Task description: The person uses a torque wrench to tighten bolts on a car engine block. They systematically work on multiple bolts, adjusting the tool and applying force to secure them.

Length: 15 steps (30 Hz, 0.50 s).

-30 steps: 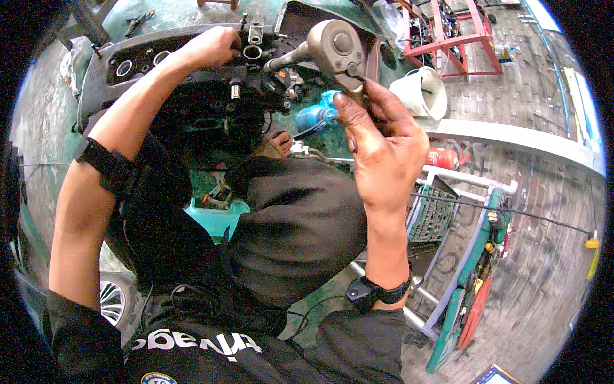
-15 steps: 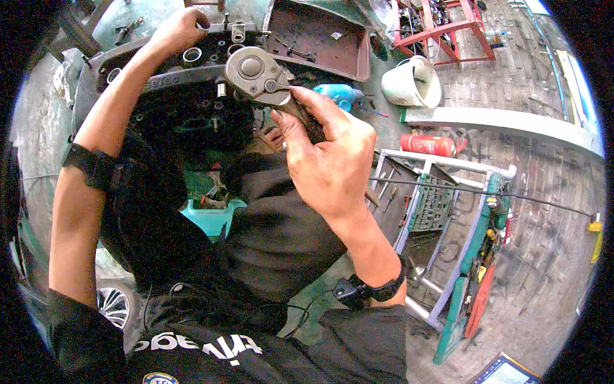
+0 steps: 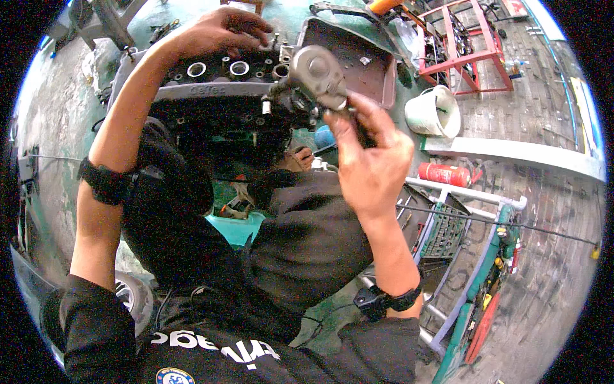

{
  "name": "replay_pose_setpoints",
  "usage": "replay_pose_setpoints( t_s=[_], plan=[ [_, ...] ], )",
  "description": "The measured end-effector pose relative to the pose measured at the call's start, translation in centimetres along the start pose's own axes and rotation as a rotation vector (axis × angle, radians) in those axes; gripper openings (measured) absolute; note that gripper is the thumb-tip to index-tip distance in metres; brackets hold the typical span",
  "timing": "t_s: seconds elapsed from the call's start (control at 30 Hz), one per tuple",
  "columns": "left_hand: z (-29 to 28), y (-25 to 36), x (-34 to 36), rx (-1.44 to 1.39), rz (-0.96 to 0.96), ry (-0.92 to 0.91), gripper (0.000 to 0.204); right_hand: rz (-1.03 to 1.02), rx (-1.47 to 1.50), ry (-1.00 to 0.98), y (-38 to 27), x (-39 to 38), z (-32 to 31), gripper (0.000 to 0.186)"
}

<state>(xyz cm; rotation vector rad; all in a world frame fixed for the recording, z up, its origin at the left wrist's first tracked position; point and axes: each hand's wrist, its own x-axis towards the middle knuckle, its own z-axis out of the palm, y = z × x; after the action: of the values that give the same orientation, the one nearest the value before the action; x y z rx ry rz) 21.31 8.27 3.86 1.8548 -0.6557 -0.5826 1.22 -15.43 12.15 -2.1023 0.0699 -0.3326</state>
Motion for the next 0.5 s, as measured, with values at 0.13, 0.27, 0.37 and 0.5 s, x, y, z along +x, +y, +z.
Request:
replay_pose_setpoints(
  t_s=[0.13, 0.27, 0.37, 0.5],
  plan=[
    [-0.9, -0.4, -0.6, -0.347, 0.027, -0.012, 0.042, 0.086, 0.093, -0.026, -0.6, 3.0, 2.9, 0.024],
    [-2.8, -4.3, -1.8, -0.291, 0.04, -0.119, 0.046, 0.107, 0.15, -0.123, -1.4, 6.2, 7.2, 0.028],
    [-3.5, -6.7, -3.1, -0.292, 0.082, -0.003, 0.052, 0.314, 0.364, -0.203, -2.5, 8.0, 10.4, 0.029],
    [-4.9, -7.5, -5.5, 0.032, -0.009, 0.254, 0.037, 0.508, 0.763, -0.352, -3.4, 9.6, 13.7, 0.008]
  ],
)
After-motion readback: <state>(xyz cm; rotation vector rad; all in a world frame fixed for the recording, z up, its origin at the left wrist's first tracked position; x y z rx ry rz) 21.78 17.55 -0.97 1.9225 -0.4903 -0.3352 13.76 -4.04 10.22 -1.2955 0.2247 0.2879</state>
